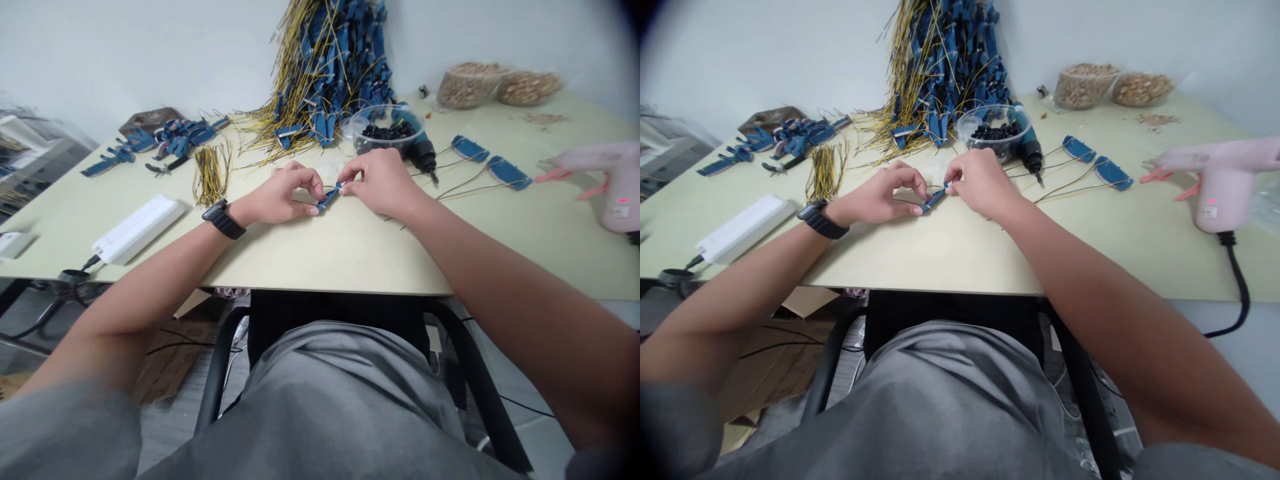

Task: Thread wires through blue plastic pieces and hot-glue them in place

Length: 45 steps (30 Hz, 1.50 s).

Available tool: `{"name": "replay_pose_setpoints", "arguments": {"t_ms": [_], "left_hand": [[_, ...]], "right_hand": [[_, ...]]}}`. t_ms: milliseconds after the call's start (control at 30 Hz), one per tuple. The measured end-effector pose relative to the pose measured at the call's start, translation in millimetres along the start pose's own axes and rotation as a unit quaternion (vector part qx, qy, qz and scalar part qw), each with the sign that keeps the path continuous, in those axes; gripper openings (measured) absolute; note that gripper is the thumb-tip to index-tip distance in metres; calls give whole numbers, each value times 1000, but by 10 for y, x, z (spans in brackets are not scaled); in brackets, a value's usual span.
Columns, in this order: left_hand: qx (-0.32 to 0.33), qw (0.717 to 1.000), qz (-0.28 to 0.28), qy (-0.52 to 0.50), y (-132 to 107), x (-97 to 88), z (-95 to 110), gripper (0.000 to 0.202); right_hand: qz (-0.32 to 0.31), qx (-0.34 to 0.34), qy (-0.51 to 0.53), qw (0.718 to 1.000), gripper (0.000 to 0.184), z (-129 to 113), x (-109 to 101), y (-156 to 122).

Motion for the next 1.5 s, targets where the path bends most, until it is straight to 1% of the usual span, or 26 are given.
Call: {"name": "replay_pose_setpoints", "arguments": {"t_ms": [100,233,300,367,433,533,600,700,767,867,967,1033,1100,1167,1233,1267,1333,1400,1500], "left_hand": [[-3,1000,-5,-1,0,0,1,44],[-5,1000,0,4,-4,4,5,46],[-5,1000,6,6,-6,8,13,46],[-5,1000,9,5,-6,13,30,47],[-6,1000,12,5,-2,16,57,50],[-12,1000,18,13,12,26,120,54],[-18,999,24,24,24,39,175,52],[-25,998,38,37,42,66,261,44],[-27,998,47,41,52,83,311,43],[-25,998,53,31,67,81,370,56],[-27,997,75,-14,84,5,400,72],[-35,991,105,-70,100,-91,370,77],[-46,981,137,-131,116,-207,277,78],[-52,971,155,-175,127,-320,128,75],[-59,967,145,-199,124,-404,-45,71],[-65,967,128,-209,115,-429,-130,69],[-83,968,76,-226,79,-442,-266,66],[-94,967,20,-238,36,-415,-341,64],[-77,959,-52,-268,15,-320,-362,71]], "right_hand": [[-2,19,-2,1000,19,-24,-24,-13],[15,25,-6,1000,19,-117,-120,-64],[1,31,-15,999,17,-189,-149,-100],[-26,39,-25,999,16,-261,-153,-136],[-43,45,-31,998,15,-315,-150,-162],[-38,31,-34,998,11,-359,-141,-168],[-36,27,-40,998,10,-359,-120,-161],[-36,36,-49,997,19,-347,-80,-157],[-41,44,-47,997,22,-346,-46,-163],[-44,61,-44,996,27,-334,7,-175],[-31,66,-42,996,30,-308,48,-165],[-25,56,-38,997,32,-290,68,-150],[-20,42,-37,998,35,-267,74,-133],[-12,29,-39,999,35,-238,58,-122],[-4,6,-45,999,30,-216,24,-114],[-2,-10,-50,999,27,-211,4,-112],[-10,-47,-56,997,22,-218,-33,-111],[-27,-87,-51,995,21,-251,-61,-113],[-41,-137,-33,989,22,-336,-85,-128]]}}
Point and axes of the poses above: each hand's wrist, its own y-axis towards the middle knuckle, its own x-axis out of the palm, z = x × y, the point moved 5 cm from there along y, towards the middle knuckle, and after that the axes turned 10 degrees about y, right-handed, at the moved point
